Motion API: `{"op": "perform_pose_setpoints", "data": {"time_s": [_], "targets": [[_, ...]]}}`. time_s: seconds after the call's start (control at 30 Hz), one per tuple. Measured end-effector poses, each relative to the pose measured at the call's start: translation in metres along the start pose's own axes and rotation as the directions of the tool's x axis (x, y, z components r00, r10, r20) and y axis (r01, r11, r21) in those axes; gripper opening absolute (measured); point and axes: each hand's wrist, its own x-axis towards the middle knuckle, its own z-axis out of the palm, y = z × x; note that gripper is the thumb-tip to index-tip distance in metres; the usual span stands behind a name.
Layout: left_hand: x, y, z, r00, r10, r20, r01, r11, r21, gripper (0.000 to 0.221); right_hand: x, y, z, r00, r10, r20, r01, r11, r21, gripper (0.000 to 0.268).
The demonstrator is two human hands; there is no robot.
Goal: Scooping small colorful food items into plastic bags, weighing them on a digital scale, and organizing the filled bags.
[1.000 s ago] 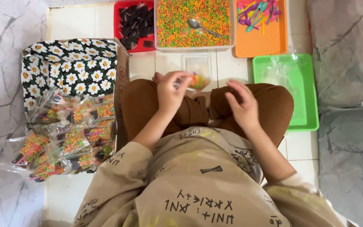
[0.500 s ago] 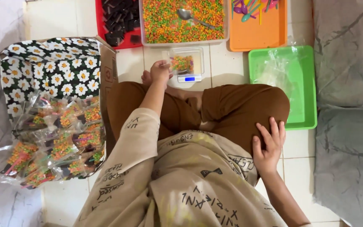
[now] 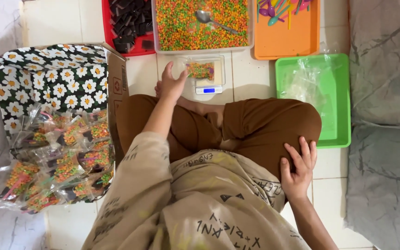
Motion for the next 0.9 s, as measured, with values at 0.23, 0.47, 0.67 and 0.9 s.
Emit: {"op": "perform_pose_setpoints", "data": {"time_s": [0.23, 0.47, 0.67, 0.9], "targets": [[-0.125, 0.001, -0.124, 0.639, 0.768, -0.040, -0.708, 0.607, 0.361, 0.048, 0.023, 0.009, 0.004, 0.999, -0.019, 0.039, 0.023, 0.994, -0.107, 0.058], [-0.176, -0.073, -0.131, 0.768, 0.582, -0.267, -0.446, 0.785, 0.431, 0.068, 0.078, 0.035, 0.014, 0.997, -0.078, 0.022, 0.080, 0.980, -0.182, 0.058], [-0.168, -0.040, -0.141, 0.944, 0.297, -0.144, -0.201, 0.864, 0.462, 0.088, 0.102, 0.068, 0.023, 0.996, 0.084, 0.033, -0.078, 0.985, -0.156, 0.037], [-0.124, -0.027, -0.148, 0.994, 0.101, -0.030, -0.073, 0.866, 0.494, 0.095, 0.103, 0.015, 0.008, 0.999, 0.033, 0.036, -0.027, 0.986, -0.162, 0.032]]}}
